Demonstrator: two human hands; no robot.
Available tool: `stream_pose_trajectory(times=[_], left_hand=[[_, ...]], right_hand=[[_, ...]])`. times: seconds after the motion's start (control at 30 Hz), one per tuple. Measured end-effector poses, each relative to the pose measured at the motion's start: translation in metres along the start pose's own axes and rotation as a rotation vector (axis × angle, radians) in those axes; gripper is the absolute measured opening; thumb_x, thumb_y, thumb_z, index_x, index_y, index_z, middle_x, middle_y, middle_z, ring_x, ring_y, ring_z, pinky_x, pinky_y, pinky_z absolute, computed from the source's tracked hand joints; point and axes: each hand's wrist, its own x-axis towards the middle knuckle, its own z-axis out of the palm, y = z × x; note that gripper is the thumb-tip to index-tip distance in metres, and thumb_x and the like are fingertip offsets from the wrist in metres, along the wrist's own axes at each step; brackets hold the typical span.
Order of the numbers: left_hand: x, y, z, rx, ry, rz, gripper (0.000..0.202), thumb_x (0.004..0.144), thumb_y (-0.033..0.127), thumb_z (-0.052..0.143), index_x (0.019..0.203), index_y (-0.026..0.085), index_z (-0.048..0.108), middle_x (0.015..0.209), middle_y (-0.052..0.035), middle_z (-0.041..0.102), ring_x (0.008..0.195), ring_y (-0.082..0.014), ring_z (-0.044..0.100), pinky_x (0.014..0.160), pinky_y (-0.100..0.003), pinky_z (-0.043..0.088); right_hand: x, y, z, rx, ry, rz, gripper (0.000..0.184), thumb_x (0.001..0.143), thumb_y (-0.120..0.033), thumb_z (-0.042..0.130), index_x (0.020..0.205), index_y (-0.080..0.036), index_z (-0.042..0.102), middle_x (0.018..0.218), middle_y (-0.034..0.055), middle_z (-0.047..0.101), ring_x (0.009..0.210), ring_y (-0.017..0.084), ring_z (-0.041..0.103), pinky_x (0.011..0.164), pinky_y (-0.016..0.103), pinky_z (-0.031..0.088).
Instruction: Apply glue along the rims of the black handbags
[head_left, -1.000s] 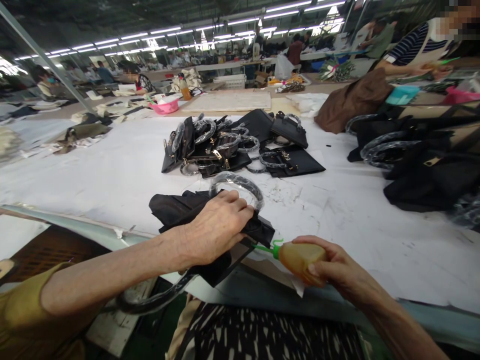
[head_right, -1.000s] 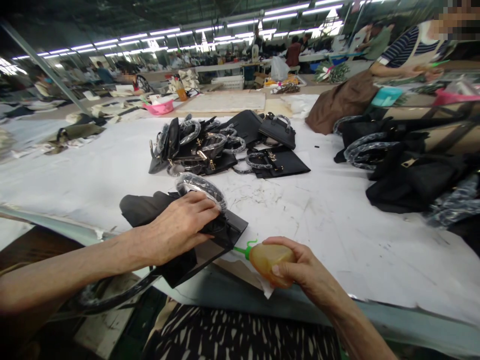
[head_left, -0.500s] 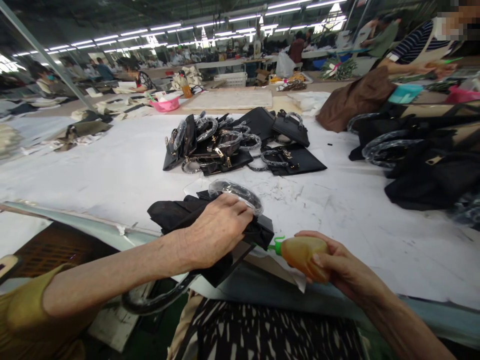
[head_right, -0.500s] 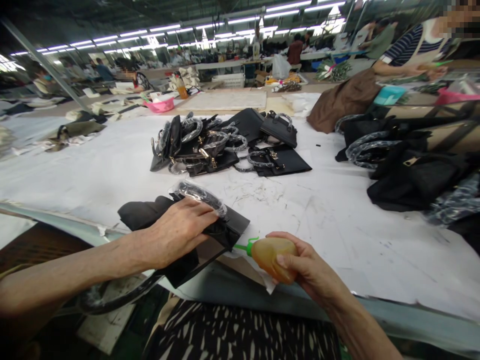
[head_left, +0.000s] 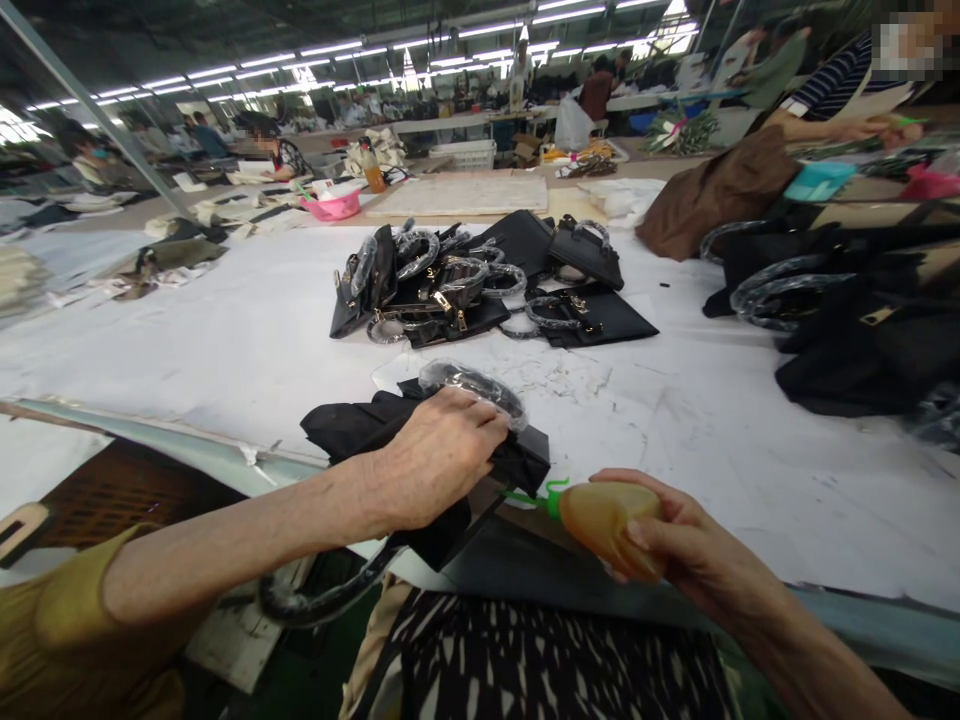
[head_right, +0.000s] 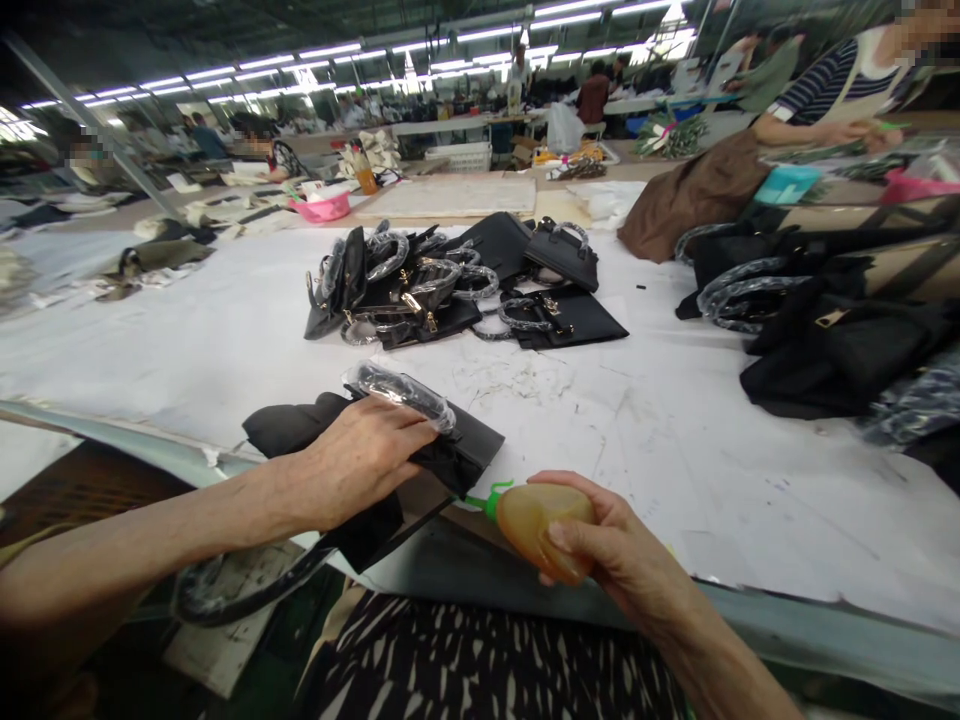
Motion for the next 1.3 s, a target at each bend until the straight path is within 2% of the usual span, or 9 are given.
stream_pose_trajectory(times=[0.33,0.6,0.77,0.93,1.1,1.3], left_hand=[[0.0,0.001,-0.003,0.0,-0.01,-0.012,0.016,0.082,0.018,0.049,0.094,0.014,0.057,0.093,-0.0082,0.064,0.088,-0.0221,0.056,0.084,-0.036,0.043],[0.001,-0.001,0.0,-0.015,-0.003,-0.014,0.015,0.082,0.018,0.05,0.094,0.014,0.057,0.094,-0.0079,0.064,0.089,-0.0219,0.056,0.085,-0.036,0.043],[0.001,-0.001,0.0,-0.051,-0.01,-0.021,0.018,0.082,0.018,0.049,0.097,0.013,0.057,0.094,-0.0095,0.063,0.092,-0.0225,0.056,0.086,-0.036,0.043],[0.001,0.001,-0.002,-0.07,-0.041,-0.049,0.014,0.082,0.016,0.046,0.089,0.013,0.058,0.085,-0.0091,0.062,0.083,-0.0218,0.057,0.078,-0.034,0.046],[0.003,0.0,-0.003,-0.055,-0.028,-0.039,0.012,0.081,0.014,0.046,0.086,0.014,0.057,0.083,-0.0081,0.061,0.082,-0.0212,0.056,0.079,-0.034,0.045],[0.005,0.0,-0.006,-0.041,-0.036,-0.05,0.009,0.08,0.014,0.046,0.084,0.014,0.055,0.083,-0.007,0.06,0.081,-0.0205,0.056,0.079,-0.033,0.044]], right_hand=[[-0.01,0.002,0.016,0.055,0.035,0.07,0.049,0.055,-0.031,0.08,0.099,-0.021,0.064,0.085,0.0067,0.069,0.064,0.022,0.063,0.047,0.031,0.052],[-0.017,0.009,0.026,0.118,-0.03,0.087,0.048,0.051,-0.031,0.08,0.096,-0.022,0.067,0.076,0.0054,0.068,0.052,0.02,0.061,0.043,0.029,0.049],[-0.028,0.006,0.039,0.12,0.059,0.132,0.048,0.048,-0.029,0.079,0.094,-0.023,0.067,0.08,0.0056,0.068,0.055,0.021,0.06,0.044,0.031,0.049],[-0.036,0.008,0.048,0.097,0.109,0.16,0.047,0.048,-0.031,0.075,0.094,-0.024,0.067,0.082,0.0048,0.066,0.06,0.022,0.059,0.046,0.031,0.048],[-0.039,0.014,0.048,0.131,0.141,0.153,0.045,0.046,-0.032,0.078,0.089,-0.027,0.069,0.08,0.0042,0.066,0.062,0.024,0.059,0.045,0.031,0.048],[-0.045,0.023,0.044,0.156,0.158,0.143,0.046,0.05,-0.037,0.079,0.094,-0.029,0.069,0.085,0.0052,0.066,0.063,0.025,0.059,0.049,0.033,0.049]])
